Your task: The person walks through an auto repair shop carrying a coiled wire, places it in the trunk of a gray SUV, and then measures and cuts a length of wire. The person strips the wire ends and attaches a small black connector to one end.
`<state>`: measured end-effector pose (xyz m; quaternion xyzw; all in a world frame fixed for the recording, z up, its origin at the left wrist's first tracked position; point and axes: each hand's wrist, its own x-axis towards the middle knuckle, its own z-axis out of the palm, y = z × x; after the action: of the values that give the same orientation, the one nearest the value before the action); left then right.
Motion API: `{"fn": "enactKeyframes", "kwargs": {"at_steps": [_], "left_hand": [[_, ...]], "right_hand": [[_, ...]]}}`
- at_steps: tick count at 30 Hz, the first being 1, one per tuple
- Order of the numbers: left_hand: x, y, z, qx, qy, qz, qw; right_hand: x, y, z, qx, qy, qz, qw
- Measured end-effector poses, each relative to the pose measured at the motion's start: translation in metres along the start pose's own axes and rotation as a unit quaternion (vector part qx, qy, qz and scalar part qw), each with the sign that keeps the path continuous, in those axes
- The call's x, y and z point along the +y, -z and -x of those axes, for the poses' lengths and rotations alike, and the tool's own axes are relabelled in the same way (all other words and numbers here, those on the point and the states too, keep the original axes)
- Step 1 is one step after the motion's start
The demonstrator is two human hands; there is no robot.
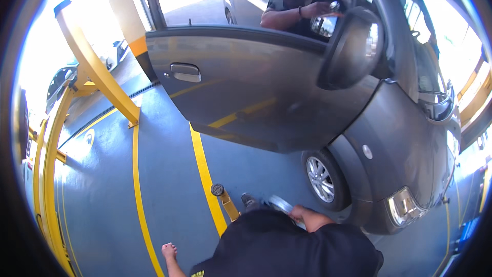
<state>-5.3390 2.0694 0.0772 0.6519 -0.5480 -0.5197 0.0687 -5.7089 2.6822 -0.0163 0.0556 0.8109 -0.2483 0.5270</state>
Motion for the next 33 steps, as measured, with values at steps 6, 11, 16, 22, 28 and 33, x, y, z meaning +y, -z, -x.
{"fn": "enactKeyframes", "kwargs": {"at_steps": [6, 11, 16, 22, 28, 33], "left_hand": [[0.075, -0.039, -0.052, -0.210, 0.092, -0.165, 0.959], [0.114, -0.056, -0.124, -0.284, 0.022, -0.318, 0.904], [0.199, -0.085, -0.276, -0.312, -0.049, -0.312, 0.896], [0.304, 0.042, -0.486, -0.288, -0.048, -0.355, 0.888], [0.426, 0.083, -0.623, -0.291, -0.076, -0.402, 0.865], [0.581, 0.028, -0.712, -0.303, -0.152, -0.413, 0.845]], "right_hand": [[-0.150, -0.006, -0.023, 0.035, -0.015, -0.058, 0.998], [-0.283, 0.005, -0.063, 0.019, -0.017, 0.029, 0.999], [-0.400, -0.010, -0.110, 0.078, -0.018, 0.088, 0.993], [-0.602, -0.084, -0.120, 0.064, -0.074, 0.087, 0.991], [-0.765, -0.100, -0.151, 0.052, -0.063, 0.056, 0.995], [-0.849, -0.135, -0.242, 0.099, 0.017, 0.125, 0.987]]}}
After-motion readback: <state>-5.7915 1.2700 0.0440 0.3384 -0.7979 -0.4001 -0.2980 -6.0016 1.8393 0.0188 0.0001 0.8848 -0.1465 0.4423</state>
